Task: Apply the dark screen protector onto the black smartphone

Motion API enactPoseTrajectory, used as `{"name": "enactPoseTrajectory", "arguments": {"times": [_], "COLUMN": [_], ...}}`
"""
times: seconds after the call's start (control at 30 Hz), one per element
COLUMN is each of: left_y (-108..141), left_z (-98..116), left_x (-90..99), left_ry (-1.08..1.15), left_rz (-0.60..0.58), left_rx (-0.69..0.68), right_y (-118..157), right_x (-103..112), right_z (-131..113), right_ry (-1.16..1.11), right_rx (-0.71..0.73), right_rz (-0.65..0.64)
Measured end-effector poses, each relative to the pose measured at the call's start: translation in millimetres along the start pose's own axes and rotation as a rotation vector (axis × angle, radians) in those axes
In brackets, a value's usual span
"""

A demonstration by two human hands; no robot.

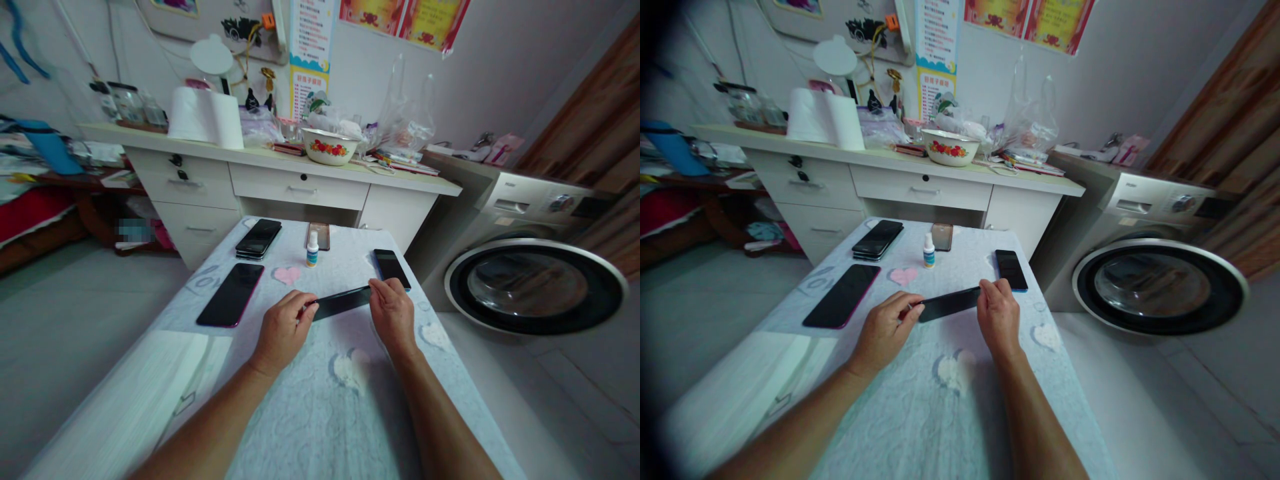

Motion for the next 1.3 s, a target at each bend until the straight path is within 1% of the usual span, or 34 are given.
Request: {"name": "enactPoseTrajectory", "arguments": {"times": [0.17, 0.27, 0.53, 0.67, 0.8, 0.93, 1.03, 1.13, 1.3], "left_y": [0.1, 0.2, -0.9, -1.1, -0.5, -0.4, -0.7, -0.4, 0.5], "left_z": [-1.1, -2.1, -0.3, -0.2, -1.1, -2.1, -1.9, -1.7, -1.4], "left_x": [-1.4, -2.2, -0.9, -1.1, -1.1, -1.8, -2.0, -2.4, -1.8], "left_ry": [-0.003, -0.006, -0.009, -0.006, -0.006, -0.005, -0.003, 0.001, -0.005], "left_rz": [-0.006, -0.009, 0.005, -0.004, 0.0, -0.003, 0.003, 0.004, 0.009], "left_rx": [0.003, 0.005, 0.004, 0.009, 0.008, 0.016, 0.013, 0.01, 0.01], "right_y": [3.3, 3.2, -1.5, -4.4, -6.8, -6.7, -5.4, -4.2, -0.1], "right_x": [-2.1, -1.7, 2.8, 4.6, 5.6, 5.0, 3.9, 2.9, -2.2], "right_z": [-16.9, -18.6, 8.1, 15.2, 18.5, 25.5, 31.5, 35.7, 43.5], "right_ry": [-0.072, -0.102, -0.025, -0.005, -0.058, -0.196, -0.249, -0.25, -0.189], "right_rx": [0.031, 0.035, -0.021, -0.055, -0.134, -0.282, -0.375, -0.417, -0.443], "right_rz": [-0.062, -0.067, 0.008, 0.037, 0.049, 0.049, 0.041, 0.037, 0.007]}}
Point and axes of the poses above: each hand's wrist, its own y-axis away from the middle knuckle, its own x-axis out of the back of the hand, z = x × y, the point moved 5 cm from there along -y, towards the middle knuckle, and after that the axes turned 12 degrees about z, right-handed, at the moved point
